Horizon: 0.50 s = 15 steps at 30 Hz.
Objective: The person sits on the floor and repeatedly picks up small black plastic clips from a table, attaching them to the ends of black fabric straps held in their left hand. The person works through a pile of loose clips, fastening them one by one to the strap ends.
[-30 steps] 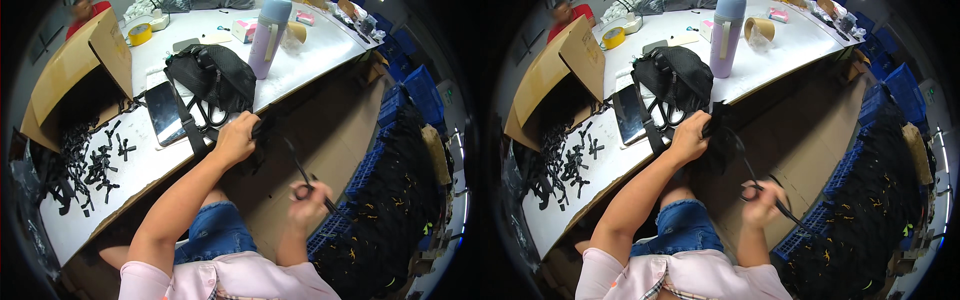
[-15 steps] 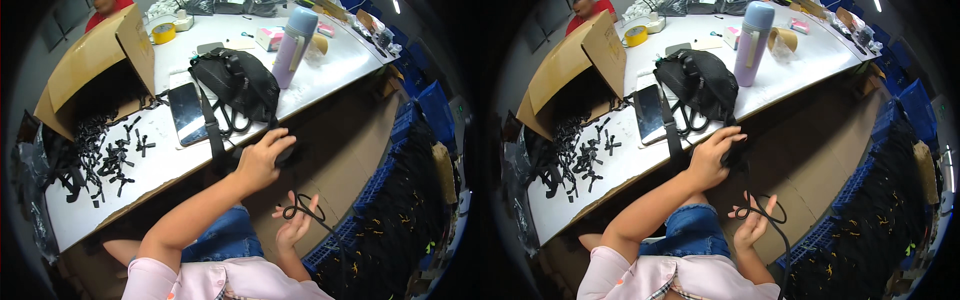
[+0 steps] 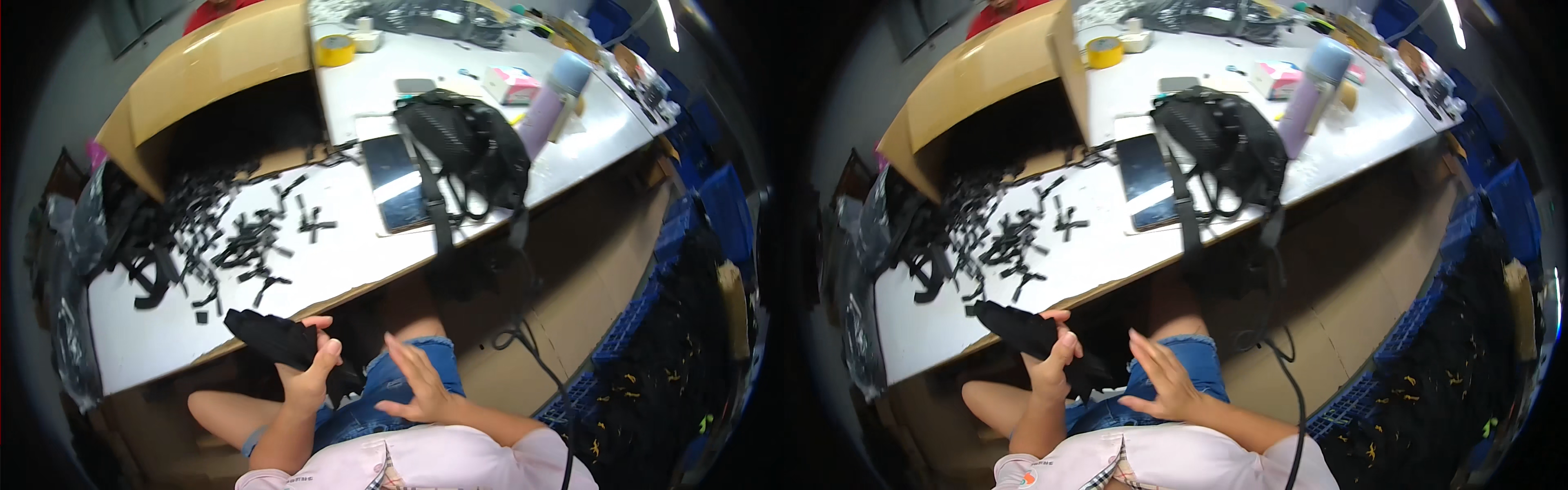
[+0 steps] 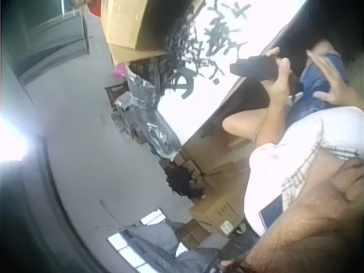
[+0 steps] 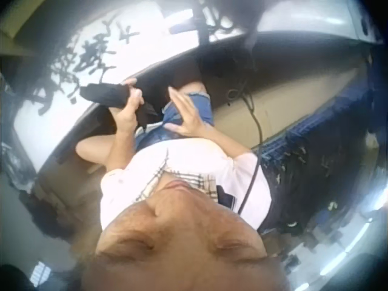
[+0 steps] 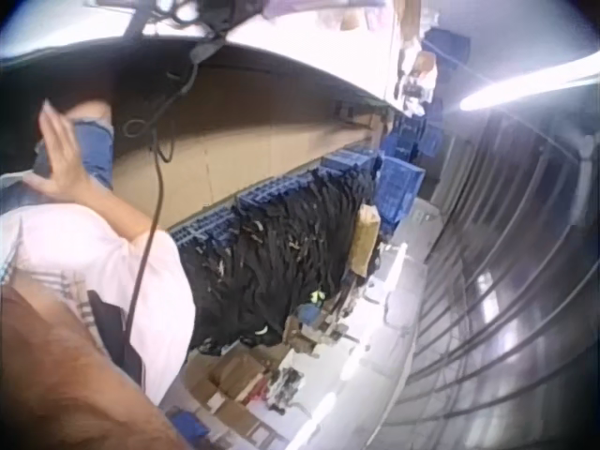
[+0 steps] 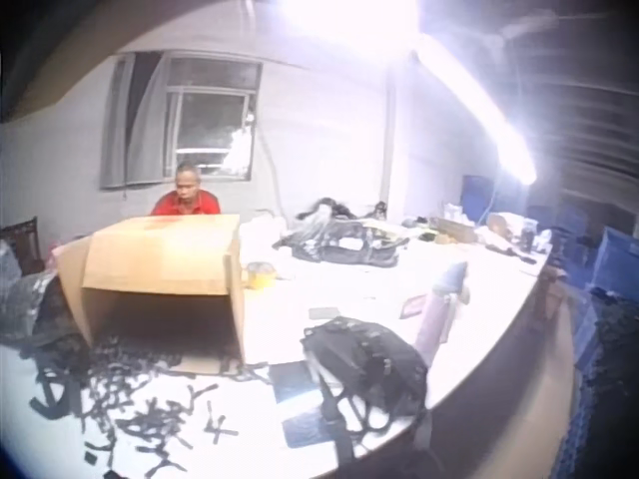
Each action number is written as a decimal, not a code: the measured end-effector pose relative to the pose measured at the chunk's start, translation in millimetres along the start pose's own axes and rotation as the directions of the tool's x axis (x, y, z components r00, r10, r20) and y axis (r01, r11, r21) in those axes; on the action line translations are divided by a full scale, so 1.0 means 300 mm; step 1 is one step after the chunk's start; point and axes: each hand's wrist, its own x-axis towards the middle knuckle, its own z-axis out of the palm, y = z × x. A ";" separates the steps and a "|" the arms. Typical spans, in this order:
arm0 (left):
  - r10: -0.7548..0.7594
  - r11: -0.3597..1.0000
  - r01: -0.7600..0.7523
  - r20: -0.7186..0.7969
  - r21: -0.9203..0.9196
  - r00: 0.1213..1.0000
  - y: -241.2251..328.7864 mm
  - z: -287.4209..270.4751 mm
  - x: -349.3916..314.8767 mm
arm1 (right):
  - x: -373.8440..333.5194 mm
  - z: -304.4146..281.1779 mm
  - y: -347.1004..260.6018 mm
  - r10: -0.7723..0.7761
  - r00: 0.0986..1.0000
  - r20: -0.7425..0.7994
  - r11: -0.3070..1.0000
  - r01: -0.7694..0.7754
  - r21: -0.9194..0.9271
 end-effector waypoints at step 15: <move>0.095 0.965 -0.130 -0.160 -0.226 0.982 -0.050 -0.354 -0.121 | 0.250 0.380 -0.160 0.081 0.806 0.587 0.804 -0.401 0.440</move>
